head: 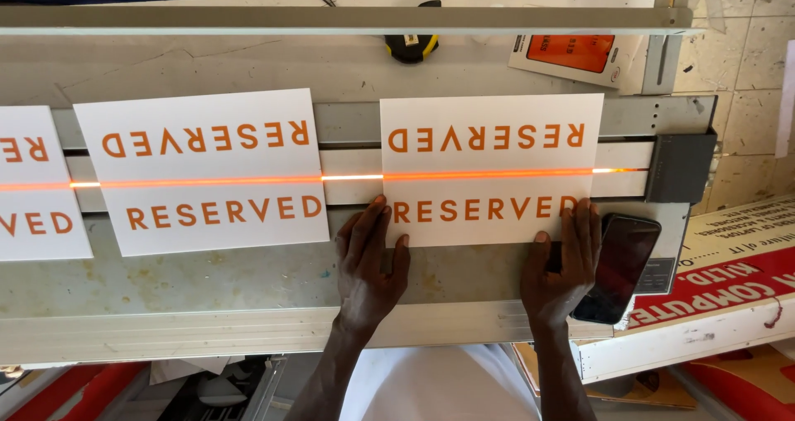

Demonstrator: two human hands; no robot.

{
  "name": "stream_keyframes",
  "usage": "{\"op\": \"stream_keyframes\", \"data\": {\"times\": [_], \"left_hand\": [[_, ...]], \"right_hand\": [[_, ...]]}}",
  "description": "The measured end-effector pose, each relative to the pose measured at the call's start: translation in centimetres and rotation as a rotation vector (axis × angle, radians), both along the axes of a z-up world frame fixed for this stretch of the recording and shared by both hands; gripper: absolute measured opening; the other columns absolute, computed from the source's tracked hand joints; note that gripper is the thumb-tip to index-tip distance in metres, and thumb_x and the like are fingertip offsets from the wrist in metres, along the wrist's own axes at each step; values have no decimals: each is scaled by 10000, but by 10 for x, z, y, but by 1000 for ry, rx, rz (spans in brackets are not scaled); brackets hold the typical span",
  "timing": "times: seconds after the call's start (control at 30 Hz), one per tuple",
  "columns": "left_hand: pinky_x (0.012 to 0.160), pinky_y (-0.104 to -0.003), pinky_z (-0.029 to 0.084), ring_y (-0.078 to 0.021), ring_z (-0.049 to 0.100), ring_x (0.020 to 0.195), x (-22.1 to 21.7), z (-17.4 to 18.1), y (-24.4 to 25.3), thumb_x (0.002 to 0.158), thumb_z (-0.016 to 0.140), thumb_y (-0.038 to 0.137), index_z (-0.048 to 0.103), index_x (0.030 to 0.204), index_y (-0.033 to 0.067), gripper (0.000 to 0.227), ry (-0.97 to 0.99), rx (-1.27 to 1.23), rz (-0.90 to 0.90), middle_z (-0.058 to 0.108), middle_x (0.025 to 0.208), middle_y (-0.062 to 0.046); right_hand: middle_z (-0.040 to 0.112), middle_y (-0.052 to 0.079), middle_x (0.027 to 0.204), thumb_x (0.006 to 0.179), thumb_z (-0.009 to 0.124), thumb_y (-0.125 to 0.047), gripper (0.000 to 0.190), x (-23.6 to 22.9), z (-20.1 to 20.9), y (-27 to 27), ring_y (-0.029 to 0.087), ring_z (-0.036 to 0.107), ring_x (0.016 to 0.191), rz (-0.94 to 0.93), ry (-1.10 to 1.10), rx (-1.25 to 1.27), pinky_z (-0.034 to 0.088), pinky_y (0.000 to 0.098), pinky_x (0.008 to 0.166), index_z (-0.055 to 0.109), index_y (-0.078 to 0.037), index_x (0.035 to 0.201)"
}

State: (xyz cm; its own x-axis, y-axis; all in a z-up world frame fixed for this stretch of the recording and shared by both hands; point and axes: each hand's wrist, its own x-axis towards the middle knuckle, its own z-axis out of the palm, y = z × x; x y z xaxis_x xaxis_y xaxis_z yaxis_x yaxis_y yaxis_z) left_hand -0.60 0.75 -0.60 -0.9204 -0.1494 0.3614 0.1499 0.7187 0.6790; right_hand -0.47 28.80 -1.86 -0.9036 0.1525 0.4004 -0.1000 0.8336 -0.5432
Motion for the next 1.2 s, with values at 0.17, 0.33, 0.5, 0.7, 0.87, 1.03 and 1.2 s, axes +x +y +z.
{"op": "stream_keyframes", "data": {"times": [0.17,0.33,0.5,0.7,0.87,1.03,1.2], "left_hand": [[1130,-458,580,-361,707,1293,0,-3,0,984,855,142,800,1351,-48,417,-3,-21,1,753,1457,-174],[1125,-445,580,-347,709,1290,1,-4,-1,982,865,160,806,1348,-36,419,-11,-28,4,757,1452,-154],[1122,-445,585,-350,712,1281,1,-2,-1,979,869,163,809,1344,-31,418,-10,-22,6,764,1438,-156],[1125,-460,587,-366,710,1297,0,1,-2,978,868,132,801,1362,-41,427,-21,-13,-6,757,1444,-178],[1190,-504,568,-390,681,1397,5,5,-4,1046,828,122,649,1535,-6,537,-55,24,-38,691,1546,-209],[1250,-525,538,-389,639,1503,8,7,-5,1098,801,116,562,1603,26,565,-111,29,-58,636,1631,-208],[1259,-532,536,-396,644,1496,8,8,-4,1086,805,120,586,1576,12,548,-108,8,-40,648,1615,-218]], "right_hand": [[655,354,1604,1103,741,-77,408,-1,1,-2,561,534,1554,-15,-2,10,420,663,1288,748,122,1460],[650,356,1610,1107,736,-81,409,0,0,-1,557,530,1560,-10,0,18,420,657,1287,745,122,1462],[648,351,1611,1111,737,-101,410,-1,0,-1,548,525,1567,-17,-8,2,415,656,1291,744,116,1459],[647,360,1603,1098,746,-113,428,-1,2,-2,566,515,1569,-14,-6,-19,398,669,1300,735,128,1451],[560,289,1707,1164,682,-192,447,3,12,-5,530,412,1675,-30,-12,1,363,678,1383,671,66,1529],[563,226,1714,1209,638,-207,418,5,11,-7,496,413,1711,-22,-21,-40,397,703,1429,626,19,1561],[593,214,1694,1205,625,-208,427,4,12,-9,467,468,1688,-33,-45,-54,436,648,1413,629,9,1573]]}}
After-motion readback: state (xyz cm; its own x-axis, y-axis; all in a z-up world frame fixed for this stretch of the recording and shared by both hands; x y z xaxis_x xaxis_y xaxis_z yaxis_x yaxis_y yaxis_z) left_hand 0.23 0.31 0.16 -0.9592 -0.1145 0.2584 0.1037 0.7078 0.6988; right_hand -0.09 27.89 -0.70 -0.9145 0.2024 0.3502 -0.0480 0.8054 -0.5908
